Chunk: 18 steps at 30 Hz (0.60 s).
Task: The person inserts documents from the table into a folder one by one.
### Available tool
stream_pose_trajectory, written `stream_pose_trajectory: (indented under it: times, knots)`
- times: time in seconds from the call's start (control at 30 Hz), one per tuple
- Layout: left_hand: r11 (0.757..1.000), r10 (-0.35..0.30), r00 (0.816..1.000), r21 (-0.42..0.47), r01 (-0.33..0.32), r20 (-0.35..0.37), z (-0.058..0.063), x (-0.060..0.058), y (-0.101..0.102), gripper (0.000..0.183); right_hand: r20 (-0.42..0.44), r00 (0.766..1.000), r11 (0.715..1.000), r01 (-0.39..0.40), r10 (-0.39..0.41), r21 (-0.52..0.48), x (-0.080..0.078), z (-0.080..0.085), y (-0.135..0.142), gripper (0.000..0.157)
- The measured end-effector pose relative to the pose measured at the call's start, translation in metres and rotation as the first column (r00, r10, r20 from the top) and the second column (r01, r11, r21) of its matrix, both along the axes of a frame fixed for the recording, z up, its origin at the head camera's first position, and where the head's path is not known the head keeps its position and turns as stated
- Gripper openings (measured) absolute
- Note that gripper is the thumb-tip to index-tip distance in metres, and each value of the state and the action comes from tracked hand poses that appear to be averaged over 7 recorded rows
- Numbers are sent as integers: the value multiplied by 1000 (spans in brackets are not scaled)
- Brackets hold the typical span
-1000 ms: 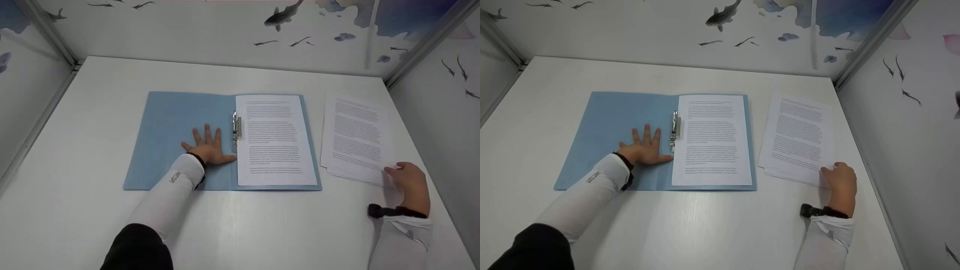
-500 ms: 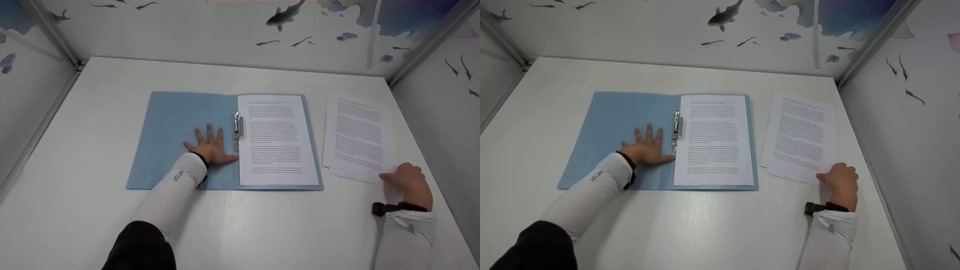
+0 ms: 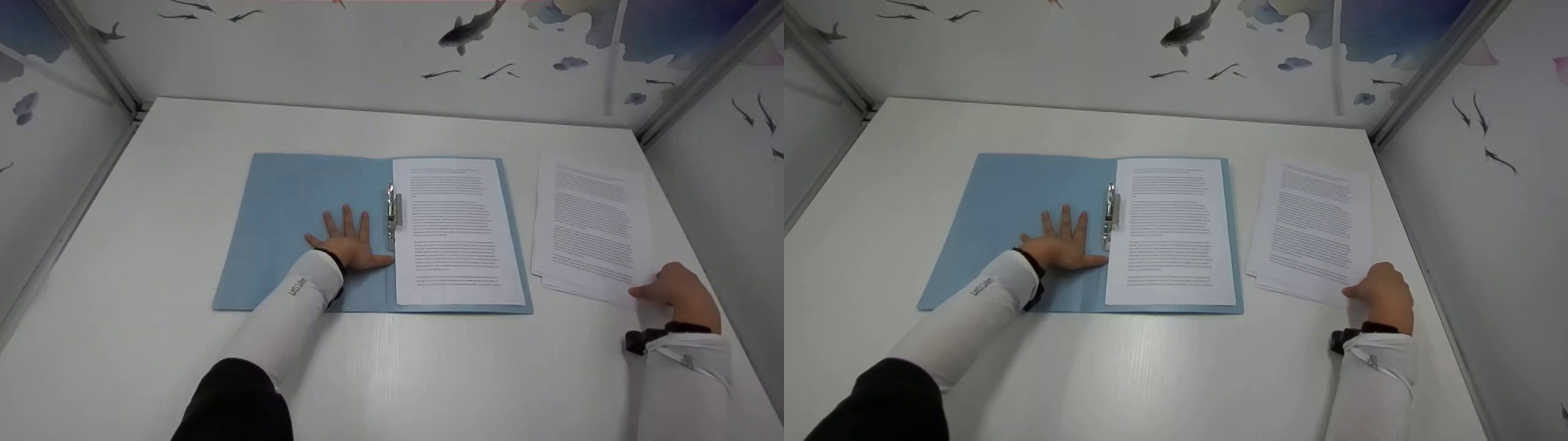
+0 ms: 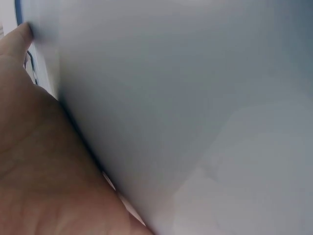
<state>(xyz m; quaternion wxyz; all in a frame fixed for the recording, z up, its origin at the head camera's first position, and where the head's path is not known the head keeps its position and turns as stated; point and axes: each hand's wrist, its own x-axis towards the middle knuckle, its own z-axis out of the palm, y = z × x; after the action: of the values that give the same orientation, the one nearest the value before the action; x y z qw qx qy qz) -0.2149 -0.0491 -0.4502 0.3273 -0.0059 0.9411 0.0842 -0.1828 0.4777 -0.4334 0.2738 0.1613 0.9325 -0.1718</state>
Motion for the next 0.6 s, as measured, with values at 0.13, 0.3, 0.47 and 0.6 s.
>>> stream_pose_trajectory:
  times: [0.13, 0.3, 0.47, 0.6]
  knots:
    - [1000, 0, 1000, 8, 0, 11, 2, 1, -1, 110, -23, 999, 999, 25, -24, 23, 3, 2, -3, 73]
    - [1000, 3, 1000, 15, -3, 14, 4, 2, -1, 110, -42, 999, 998, 21, -19, 54, 5, 5, -9, 73]
    - [1000, 4, 1000, 21, -4, 14, 5, 2, 0, 111, -102, 994, 992, 39, -27, 119, 7, 5, -8, 62]
    - [1000, 6, 1000, 22, -7, 12, 6, 2, -1, 111, -143, 987, 991, 82, -66, 107, 7, 1, -5, 52]
